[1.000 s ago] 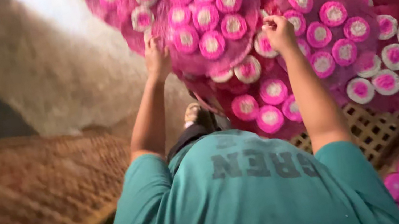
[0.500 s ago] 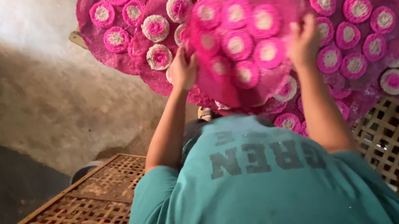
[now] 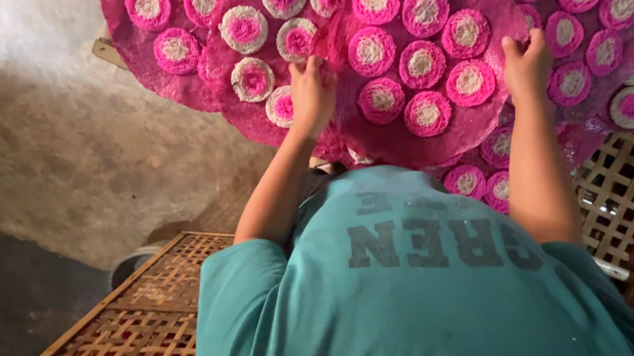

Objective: The person arranges pink and white circular decorative items on a woven bamboo tray. They pick up the circles from a pile and place them in rows on the tray, occasionally adjusting their positions.

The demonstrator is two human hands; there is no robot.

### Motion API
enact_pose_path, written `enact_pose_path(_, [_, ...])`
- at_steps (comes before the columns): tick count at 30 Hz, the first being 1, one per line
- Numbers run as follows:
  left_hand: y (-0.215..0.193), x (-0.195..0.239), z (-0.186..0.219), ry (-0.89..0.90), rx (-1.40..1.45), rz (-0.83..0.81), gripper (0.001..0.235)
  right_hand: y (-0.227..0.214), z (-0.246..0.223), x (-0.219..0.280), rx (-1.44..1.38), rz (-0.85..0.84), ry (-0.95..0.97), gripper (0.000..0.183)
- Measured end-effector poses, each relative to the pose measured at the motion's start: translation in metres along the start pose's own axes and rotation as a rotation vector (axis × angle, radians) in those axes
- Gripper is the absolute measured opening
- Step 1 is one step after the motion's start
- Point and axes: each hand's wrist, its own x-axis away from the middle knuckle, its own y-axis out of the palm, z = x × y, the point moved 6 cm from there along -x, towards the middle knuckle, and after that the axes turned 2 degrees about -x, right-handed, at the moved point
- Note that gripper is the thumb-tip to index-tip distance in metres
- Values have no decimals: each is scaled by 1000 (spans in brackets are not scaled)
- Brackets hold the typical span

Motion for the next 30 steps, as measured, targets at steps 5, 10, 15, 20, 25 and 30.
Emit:
enact_pose_path(5, [2, -3, 14, -99, 349, -119, 23, -9, -49, 10, -153, -186, 210, 23])
enact_pose_path(10, [-55, -1, 46, 16, 623, -121, 21, -31, -159, 22, -480, -262, -115, 22])
enact_pose_path(15, [-143, 11, -6, -25, 690, 115, 28, 38, -226, 0, -640, -375, -173, 21])
enact_pose_path(20, [-147, 30, -117, -307, 575, 296, 44, 159, -241, -31, -79, -352, -338, 25])
enact_pose_path(25, [-116, 55, -178, -360, -73, 381, 42, 217, -218, -61, 180, -258, -477, 30])
enact_pose_path(30, [-96, 84, -168, -310, 180, 384, 43, 259, -194, -80, 173, -516, -231, 53])
